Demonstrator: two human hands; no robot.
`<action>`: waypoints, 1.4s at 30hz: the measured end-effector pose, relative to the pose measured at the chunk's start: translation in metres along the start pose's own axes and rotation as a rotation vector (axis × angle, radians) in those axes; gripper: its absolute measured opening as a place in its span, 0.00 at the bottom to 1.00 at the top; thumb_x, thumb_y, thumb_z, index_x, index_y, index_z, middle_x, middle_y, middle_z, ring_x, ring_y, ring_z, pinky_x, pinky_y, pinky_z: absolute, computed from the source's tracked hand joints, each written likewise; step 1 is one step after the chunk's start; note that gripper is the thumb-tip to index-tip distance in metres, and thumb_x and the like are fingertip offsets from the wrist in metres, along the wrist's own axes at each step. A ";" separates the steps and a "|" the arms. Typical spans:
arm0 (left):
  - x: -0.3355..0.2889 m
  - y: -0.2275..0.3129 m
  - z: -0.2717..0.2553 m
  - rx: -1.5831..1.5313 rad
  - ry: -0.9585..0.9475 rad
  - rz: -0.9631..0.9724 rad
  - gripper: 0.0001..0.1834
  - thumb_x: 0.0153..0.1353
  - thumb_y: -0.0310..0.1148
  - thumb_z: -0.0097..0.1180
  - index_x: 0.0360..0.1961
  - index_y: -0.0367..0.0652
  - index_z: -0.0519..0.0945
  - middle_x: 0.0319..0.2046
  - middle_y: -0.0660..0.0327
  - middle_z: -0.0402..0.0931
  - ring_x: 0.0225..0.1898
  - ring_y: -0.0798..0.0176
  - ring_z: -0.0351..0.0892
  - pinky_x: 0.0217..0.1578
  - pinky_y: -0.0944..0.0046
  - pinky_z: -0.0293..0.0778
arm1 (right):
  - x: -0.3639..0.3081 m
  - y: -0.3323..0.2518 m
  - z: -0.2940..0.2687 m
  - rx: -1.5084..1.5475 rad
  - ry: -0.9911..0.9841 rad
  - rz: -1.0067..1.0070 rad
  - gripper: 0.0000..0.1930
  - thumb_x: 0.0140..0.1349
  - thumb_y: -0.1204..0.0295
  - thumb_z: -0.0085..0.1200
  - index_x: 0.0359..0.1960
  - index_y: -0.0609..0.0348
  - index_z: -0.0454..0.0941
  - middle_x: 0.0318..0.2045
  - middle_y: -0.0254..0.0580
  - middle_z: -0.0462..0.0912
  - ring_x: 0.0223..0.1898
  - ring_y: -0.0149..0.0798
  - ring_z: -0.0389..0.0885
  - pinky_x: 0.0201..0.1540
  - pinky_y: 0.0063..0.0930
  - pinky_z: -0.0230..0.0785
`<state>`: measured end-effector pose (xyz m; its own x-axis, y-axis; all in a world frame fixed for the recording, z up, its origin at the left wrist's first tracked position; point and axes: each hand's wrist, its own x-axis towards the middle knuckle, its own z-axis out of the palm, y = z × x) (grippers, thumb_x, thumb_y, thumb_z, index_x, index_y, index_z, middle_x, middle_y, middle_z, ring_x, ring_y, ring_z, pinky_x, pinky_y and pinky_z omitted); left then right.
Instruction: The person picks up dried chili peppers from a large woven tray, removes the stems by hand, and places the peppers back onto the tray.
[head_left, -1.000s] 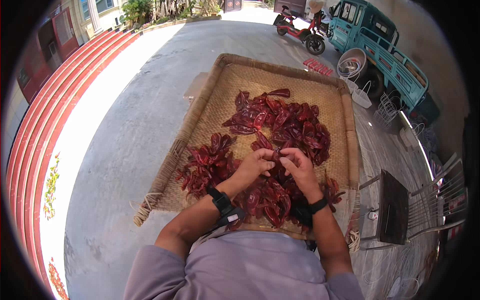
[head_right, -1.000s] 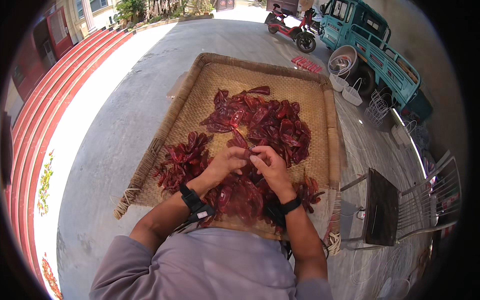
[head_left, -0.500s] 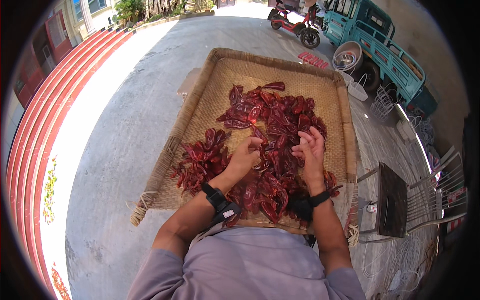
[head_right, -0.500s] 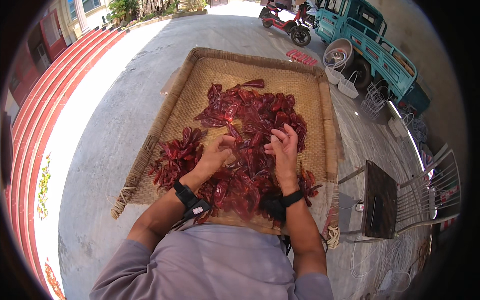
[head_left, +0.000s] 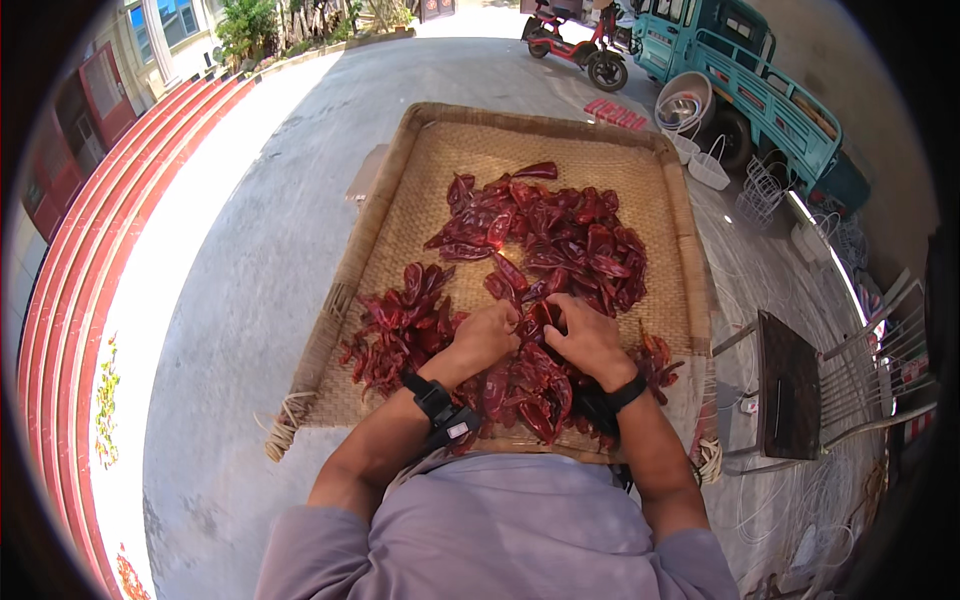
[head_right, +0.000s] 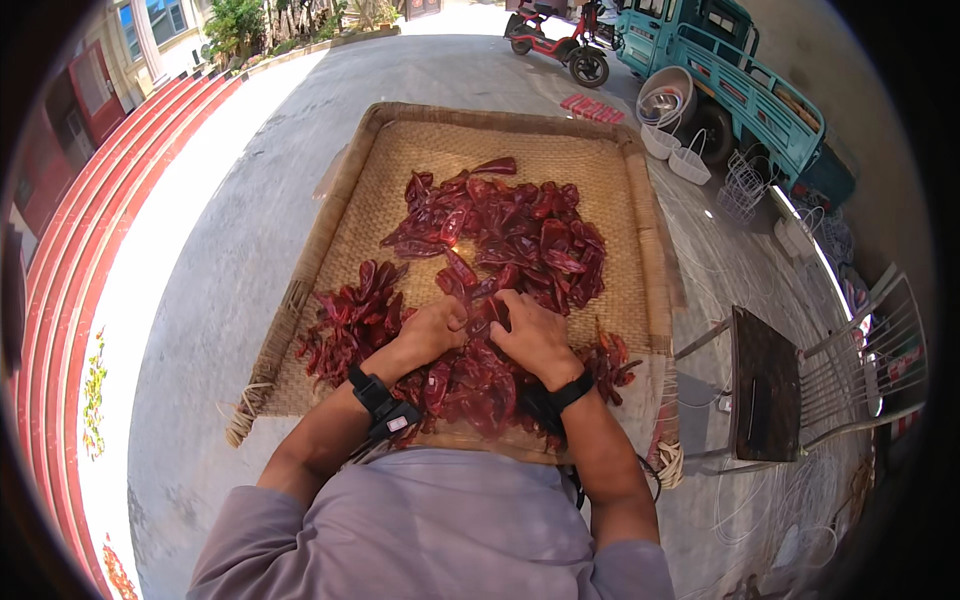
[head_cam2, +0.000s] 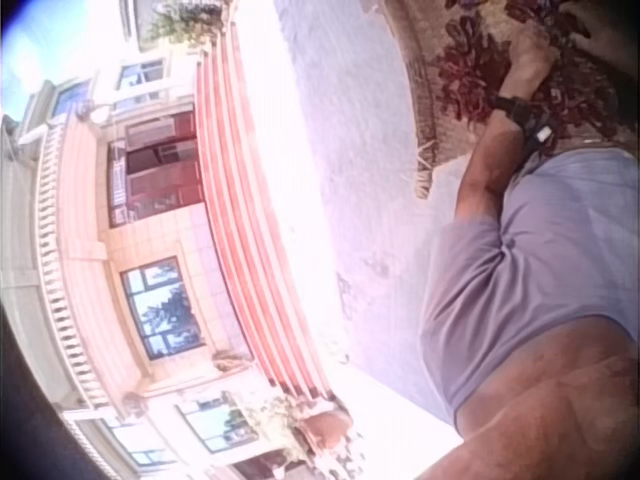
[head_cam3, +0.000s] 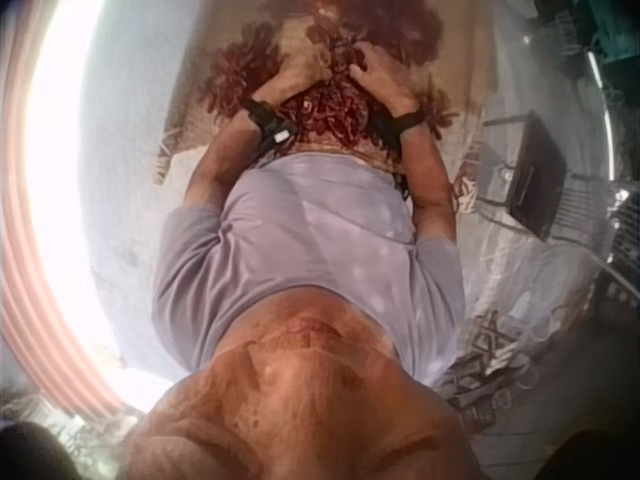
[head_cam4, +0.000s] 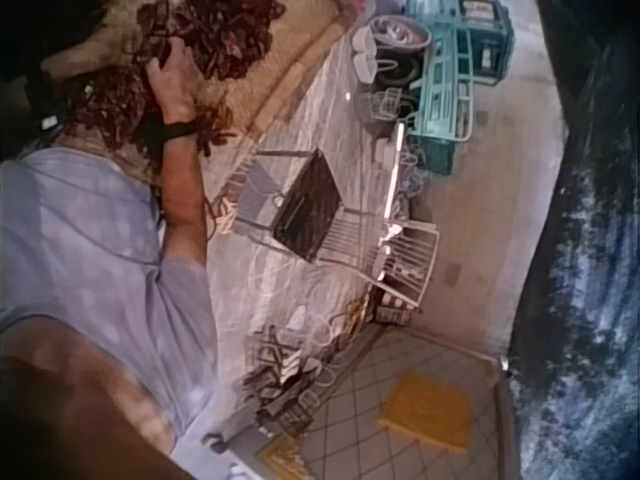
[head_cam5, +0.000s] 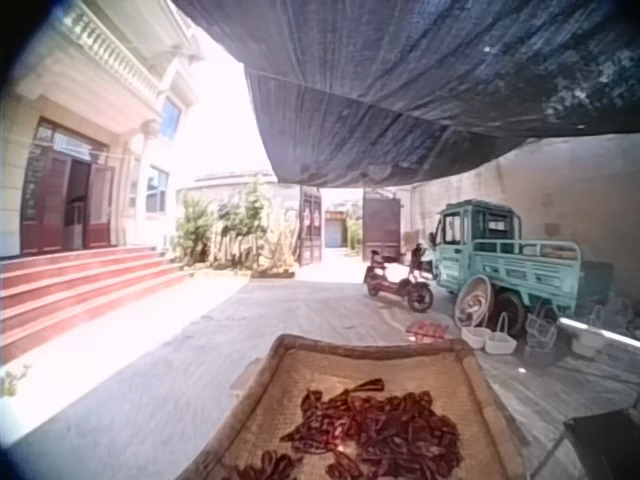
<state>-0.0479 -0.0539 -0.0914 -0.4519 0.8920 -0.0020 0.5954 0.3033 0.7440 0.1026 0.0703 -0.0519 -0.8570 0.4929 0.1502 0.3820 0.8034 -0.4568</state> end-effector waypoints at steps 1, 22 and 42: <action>-0.002 0.002 -0.002 -0.023 -0.010 -0.016 0.20 0.45 0.31 0.62 0.40 0.40 0.73 0.33 0.54 0.75 0.40 0.52 0.75 0.40 0.57 0.70 | 0.001 0.003 0.002 0.001 0.003 0.002 0.24 0.53 0.60 0.54 0.51 0.52 0.68 0.33 0.42 0.77 0.35 0.46 0.77 0.38 0.37 0.68; 0.004 0.019 -0.024 -1.108 -0.079 -0.136 0.08 0.61 0.29 0.47 0.41 0.41 0.71 0.24 0.67 0.71 0.21 0.76 0.69 0.20 0.79 0.63 | 0.007 0.007 -0.004 0.637 0.056 -0.154 0.10 0.57 0.70 0.54 0.37 0.62 0.78 0.33 0.43 0.79 0.35 0.36 0.77 0.38 0.27 0.68; 0.015 -0.015 0.012 0.184 0.161 0.376 0.20 0.48 0.22 0.56 0.45 0.36 0.74 0.45 0.49 0.67 0.48 0.46 0.67 0.47 0.58 0.67 | 0.003 0.021 0.004 0.182 -0.014 -0.308 0.16 0.51 0.72 0.56 0.44 0.57 0.75 0.43 0.42 0.75 0.49 0.46 0.68 0.52 0.34 0.62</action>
<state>-0.0559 -0.0415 -0.1107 -0.2702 0.8927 0.3607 0.8399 0.0353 0.5416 0.1064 0.0877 -0.0646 -0.9275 0.2315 0.2936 0.0383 0.8400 -0.5412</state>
